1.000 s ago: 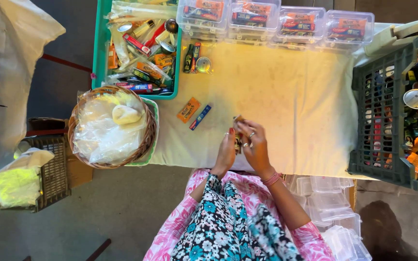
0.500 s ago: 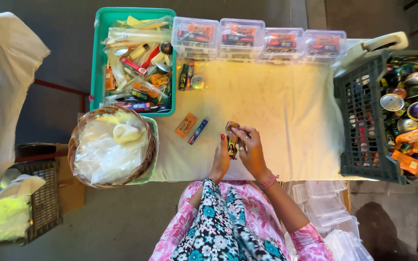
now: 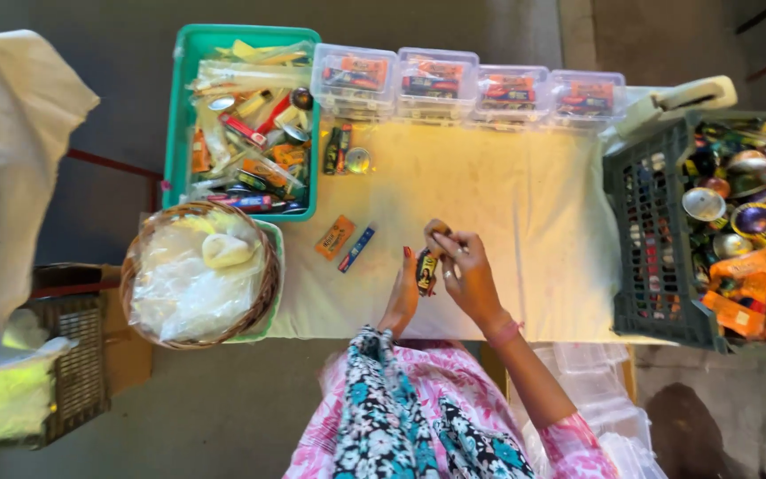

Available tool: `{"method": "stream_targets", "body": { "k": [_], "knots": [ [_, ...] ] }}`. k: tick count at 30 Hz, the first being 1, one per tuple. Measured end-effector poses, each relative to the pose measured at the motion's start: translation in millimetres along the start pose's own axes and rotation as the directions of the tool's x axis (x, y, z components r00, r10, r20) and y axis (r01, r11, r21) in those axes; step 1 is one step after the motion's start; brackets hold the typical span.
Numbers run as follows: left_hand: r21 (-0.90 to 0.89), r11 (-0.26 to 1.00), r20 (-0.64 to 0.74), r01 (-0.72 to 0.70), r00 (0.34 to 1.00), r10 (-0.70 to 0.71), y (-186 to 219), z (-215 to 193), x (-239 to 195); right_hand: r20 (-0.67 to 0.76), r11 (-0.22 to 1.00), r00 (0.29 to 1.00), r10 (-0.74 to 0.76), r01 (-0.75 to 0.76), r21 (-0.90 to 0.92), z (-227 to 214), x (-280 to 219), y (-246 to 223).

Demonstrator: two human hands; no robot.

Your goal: The recorder is sorting various small commercial items and placing some into clear plastic bags.

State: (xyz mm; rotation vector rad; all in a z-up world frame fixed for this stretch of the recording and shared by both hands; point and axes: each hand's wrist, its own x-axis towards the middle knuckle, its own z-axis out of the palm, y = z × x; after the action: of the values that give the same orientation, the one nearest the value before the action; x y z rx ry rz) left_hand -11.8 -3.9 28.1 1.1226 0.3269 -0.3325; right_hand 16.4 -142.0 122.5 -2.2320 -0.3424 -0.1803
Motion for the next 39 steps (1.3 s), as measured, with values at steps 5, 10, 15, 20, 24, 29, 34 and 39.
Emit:
{"method": "stream_targets", "body": {
  "k": [5, 10, 15, 20, 24, 29, 34, 39],
  "knots": [
    [-0.128, 0.992, 0.014, 0.007, 1.0, -0.005, 0, 3, 14, 0.095, 0.983, 0.987, -0.127, 0.113, 0.143, -6, -21, -23],
    [-0.014, 0.999, -0.08, 0.05, 0.995, -0.051, 11, 18, 8, 0.043, 0.986, 0.994, -0.097, 0.09, 0.143, -3, 6, 11],
    [-0.035, 0.997, -0.023, 0.07, 0.997, -0.07, 10, 30, 11, 0.024, 0.992, 0.999, -0.041, 0.038, 0.12, -17, 20, 21],
    [0.09, 0.994, 0.037, -0.056, 0.998, 0.053, 18, 23, 28, -0.028, 0.994, 0.999, -0.029, 0.032, 0.102, 1, 5, 18],
    [0.155, 0.988, 0.05, 0.005, 0.999, -0.013, -8, 17, 27, -0.244, 0.984, 0.969, 0.037, 0.007, 0.179, -3, 29, 15],
    [0.301, 0.953, 0.014, -0.018, 1.0, 0.015, 23, 9, 32, -0.004, 0.94, 0.992, 0.124, -0.116, 0.32, 7, 41, 42],
    [-0.085, 0.996, -0.025, 0.033, 0.999, -0.035, 20, 17, 47, -0.153, 0.988, 0.985, 0.078, -0.056, 0.141, 24, 26, 24],
    [-0.411, 0.911, -0.054, 0.046, 0.996, -0.075, -31, -18, 74, 0.01, 0.992, 0.995, -0.1, 0.099, 0.079, 34, -6, -5]
  ]
}}
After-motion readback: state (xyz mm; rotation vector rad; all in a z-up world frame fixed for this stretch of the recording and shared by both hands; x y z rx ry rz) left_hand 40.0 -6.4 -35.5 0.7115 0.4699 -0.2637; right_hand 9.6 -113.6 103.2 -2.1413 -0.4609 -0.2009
